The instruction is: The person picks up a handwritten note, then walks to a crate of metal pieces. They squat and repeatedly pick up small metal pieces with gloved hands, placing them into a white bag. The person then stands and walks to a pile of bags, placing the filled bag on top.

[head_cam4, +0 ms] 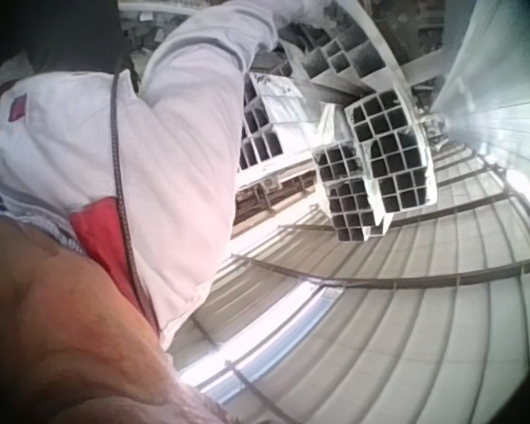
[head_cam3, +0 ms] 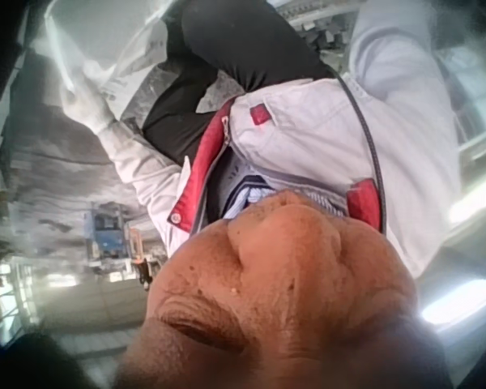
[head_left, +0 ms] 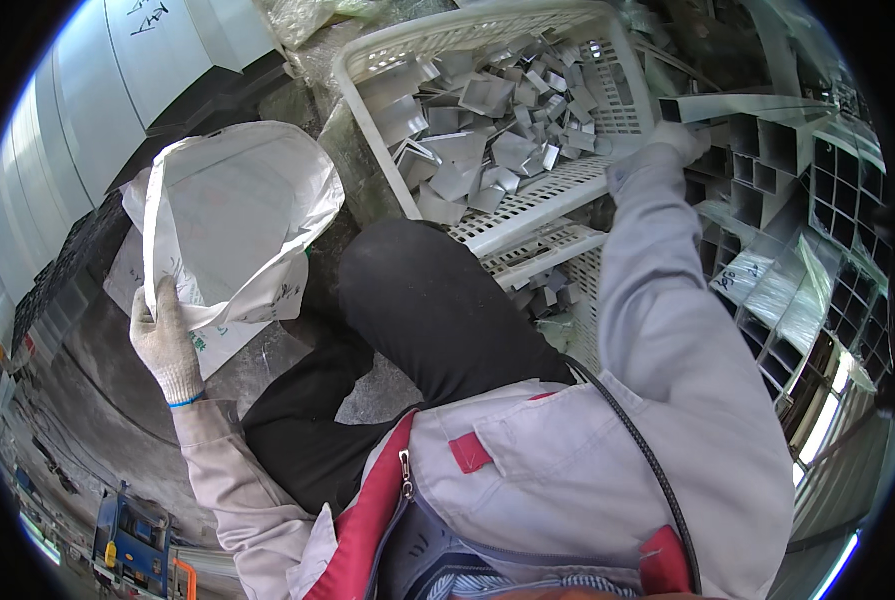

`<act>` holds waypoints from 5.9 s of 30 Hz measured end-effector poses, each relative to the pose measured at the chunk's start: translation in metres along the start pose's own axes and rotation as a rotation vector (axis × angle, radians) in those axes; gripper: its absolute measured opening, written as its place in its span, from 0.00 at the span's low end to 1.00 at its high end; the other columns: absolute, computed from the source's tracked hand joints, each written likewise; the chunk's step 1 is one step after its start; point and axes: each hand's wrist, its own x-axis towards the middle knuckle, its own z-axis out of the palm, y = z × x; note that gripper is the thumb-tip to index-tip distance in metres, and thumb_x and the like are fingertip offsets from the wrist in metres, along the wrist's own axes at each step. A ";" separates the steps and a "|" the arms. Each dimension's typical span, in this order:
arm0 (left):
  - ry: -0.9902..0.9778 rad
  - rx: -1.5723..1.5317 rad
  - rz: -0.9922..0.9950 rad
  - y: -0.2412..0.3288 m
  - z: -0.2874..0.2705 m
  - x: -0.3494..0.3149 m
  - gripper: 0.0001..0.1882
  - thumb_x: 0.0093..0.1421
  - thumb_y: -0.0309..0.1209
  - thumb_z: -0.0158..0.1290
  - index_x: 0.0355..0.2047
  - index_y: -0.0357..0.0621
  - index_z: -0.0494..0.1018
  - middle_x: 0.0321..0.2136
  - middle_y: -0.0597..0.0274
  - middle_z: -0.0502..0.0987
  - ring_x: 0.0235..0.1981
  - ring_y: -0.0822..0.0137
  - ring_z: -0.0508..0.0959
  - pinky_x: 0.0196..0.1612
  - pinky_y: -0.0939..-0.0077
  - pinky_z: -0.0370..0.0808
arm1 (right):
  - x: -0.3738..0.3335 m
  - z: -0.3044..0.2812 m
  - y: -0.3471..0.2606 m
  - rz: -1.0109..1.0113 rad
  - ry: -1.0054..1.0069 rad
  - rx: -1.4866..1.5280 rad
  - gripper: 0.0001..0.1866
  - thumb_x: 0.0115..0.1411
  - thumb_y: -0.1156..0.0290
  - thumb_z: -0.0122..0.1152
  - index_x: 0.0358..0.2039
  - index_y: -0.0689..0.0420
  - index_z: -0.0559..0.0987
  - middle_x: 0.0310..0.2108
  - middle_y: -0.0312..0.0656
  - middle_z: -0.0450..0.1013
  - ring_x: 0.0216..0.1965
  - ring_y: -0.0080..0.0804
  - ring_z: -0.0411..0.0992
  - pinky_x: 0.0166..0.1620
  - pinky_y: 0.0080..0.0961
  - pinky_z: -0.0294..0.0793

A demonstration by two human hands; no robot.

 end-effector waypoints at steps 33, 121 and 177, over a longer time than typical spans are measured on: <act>-0.009 0.128 -0.142 -0.011 -0.013 -0.002 0.18 0.74 0.35 0.65 0.54 0.33 0.82 0.42 0.68 0.83 0.42 0.78 0.77 0.47 0.79 0.74 | -0.058 0.133 0.143 -0.119 -1.510 -0.734 0.42 0.49 0.69 0.78 0.67 0.58 0.79 0.57 0.50 0.83 0.55 0.43 0.82 0.59 0.36 0.81; -0.038 -0.068 0.048 0.060 0.030 -0.031 0.22 0.78 0.41 0.60 0.59 0.33 0.82 0.34 0.75 0.78 0.33 0.84 0.72 0.36 0.84 0.67 | -0.077 0.072 0.034 -0.547 -1.347 -0.472 0.32 0.55 0.61 0.79 0.60 0.55 0.85 0.56 0.46 0.85 0.54 0.39 0.84 0.61 0.33 0.81; -0.061 -0.027 0.004 0.058 0.032 -0.029 0.22 0.78 0.41 0.59 0.58 0.34 0.83 0.37 0.72 0.80 0.34 0.82 0.72 0.37 0.84 0.69 | -0.190 0.006 -0.064 -0.442 -1.016 0.166 0.21 0.63 0.73 0.77 0.56 0.56 0.87 0.42 0.40 0.87 0.41 0.24 0.84 0.47 0.26 0.85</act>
